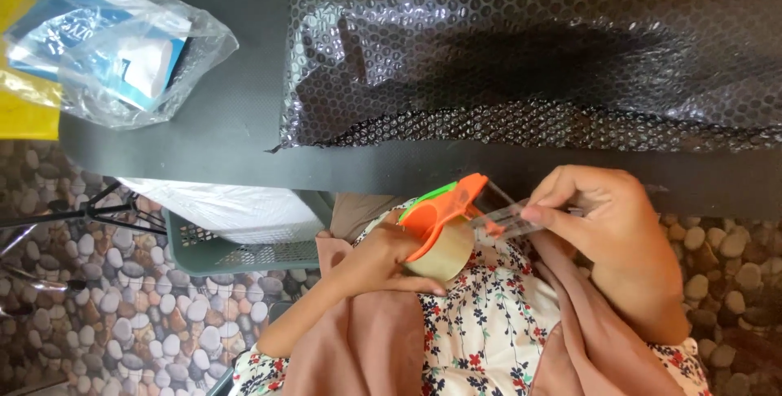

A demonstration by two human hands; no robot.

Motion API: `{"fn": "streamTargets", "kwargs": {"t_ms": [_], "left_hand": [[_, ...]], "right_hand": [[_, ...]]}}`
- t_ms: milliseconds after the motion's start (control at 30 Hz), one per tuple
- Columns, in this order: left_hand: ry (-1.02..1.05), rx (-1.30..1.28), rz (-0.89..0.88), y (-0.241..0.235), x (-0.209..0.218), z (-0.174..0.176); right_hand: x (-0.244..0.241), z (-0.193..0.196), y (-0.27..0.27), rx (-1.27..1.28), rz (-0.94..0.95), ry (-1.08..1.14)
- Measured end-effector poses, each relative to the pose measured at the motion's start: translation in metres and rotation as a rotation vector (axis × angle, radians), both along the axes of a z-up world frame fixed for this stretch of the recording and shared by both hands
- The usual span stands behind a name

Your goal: The person wraps a rectangular item in black bubble wrap and secures it with clear packing tape. They fold the edges, apply multiple strips of tape, and smooth the surface to complete the package.

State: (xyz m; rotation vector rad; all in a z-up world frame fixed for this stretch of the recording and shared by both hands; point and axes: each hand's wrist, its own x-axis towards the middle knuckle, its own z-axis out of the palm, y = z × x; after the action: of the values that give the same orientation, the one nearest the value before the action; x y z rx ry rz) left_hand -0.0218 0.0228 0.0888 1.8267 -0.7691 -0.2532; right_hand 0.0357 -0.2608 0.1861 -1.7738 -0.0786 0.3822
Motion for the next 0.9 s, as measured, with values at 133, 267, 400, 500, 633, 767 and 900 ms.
{"fn": "streamTargets", "kwargs": {"t_ms": [133,267,400,500,633,767,900], "left_hand": [[0.013,-0.041,-0.007,0.004,-0.003,0.001],[0.055,-0.005,0.071,0.015,-0.009,0.000],[0.045,-0.046,0.041,0.028,-0.013,0.005],[-0.076,-0.178,0.128,0.045,-0.036,-0.050],[-0.155,-0.210,0.166,0.052,-0.048,-0.047],[-0.269,-0.241,0.291,0.056,-0.065,-0.046],[-0.331,-0.265,0.420,0.061,-0.081,-0.050]], "right_hand": [[0.001,-0.013,-0.012,0.053,0.038,-0.059],[0.016,-0.033,-0.026,0.073,0.026,-0.134],[0.044,-0.072,-0.011,0.236,0.254,-0.095],[0.053,-0.110,0.016,0.357,0.220,-0.006],[0.057,-0.131,0.048,0.371,0.259,0.036],[0.053,-0.144,0.082,0.414,0.346,0.146],[0.037,-0.150,0.117,0.440,0.415,0.301]]}}
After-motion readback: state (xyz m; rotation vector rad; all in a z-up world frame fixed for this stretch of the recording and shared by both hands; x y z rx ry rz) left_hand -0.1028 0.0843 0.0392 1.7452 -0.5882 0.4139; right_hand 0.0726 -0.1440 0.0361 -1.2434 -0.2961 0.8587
